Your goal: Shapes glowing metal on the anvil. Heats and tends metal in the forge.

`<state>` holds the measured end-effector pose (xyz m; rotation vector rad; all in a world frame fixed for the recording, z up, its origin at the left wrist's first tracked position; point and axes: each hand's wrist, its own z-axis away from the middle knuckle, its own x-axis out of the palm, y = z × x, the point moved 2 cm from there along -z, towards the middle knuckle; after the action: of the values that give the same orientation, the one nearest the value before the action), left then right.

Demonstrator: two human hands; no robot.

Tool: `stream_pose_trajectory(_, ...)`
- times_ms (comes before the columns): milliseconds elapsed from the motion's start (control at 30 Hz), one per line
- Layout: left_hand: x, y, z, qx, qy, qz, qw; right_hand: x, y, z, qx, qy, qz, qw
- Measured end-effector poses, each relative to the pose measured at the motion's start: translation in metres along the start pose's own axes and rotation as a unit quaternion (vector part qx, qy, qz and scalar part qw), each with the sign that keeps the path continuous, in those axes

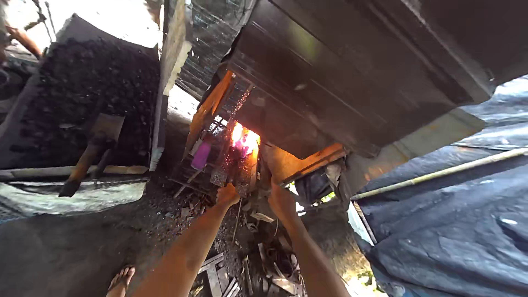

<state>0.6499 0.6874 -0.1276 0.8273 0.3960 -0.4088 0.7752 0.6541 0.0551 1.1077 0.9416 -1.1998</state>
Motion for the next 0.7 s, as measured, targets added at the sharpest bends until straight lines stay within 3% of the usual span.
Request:
stream_pose_trajectory(133, 0.0, -0.001, 0.006, -0.008, 0.002, 0.03, 1.0, -0.04, -0.052, -0.031, -0.038, -0.005, 0.111, 0.993)
stream_pose_trajectory(267, -0.004, -0.002, 0.008, 0.005, -0.006, 0.037, 0.999, -0.063, -0.062, 0.029, -0.07, -0.002, 0.218, 0.973)
stream_pose_trajectory(367, -0.003, -0.004, 0.006, 0.011, -0.016, 0.043, 0.999, -0.069, -0.051, 0.065, -0.044, -0.016, 0.257, 0.965)
stream_pose_trajectory(533, 0.0, -0.008, -0.003, 0.048, -0.027, 0.051, 0.997, -0.063, -0.018, 0.07, -0.002, -0.03, 0.233, 0.972)
stream_pose_trajectory(700, -0.001, -0.02, -0.011, 0.102, -0.086, 0.192, 0.972, -0.039, 0.031, 0.087, 0.068, -0.058, 0.127, 0.988)
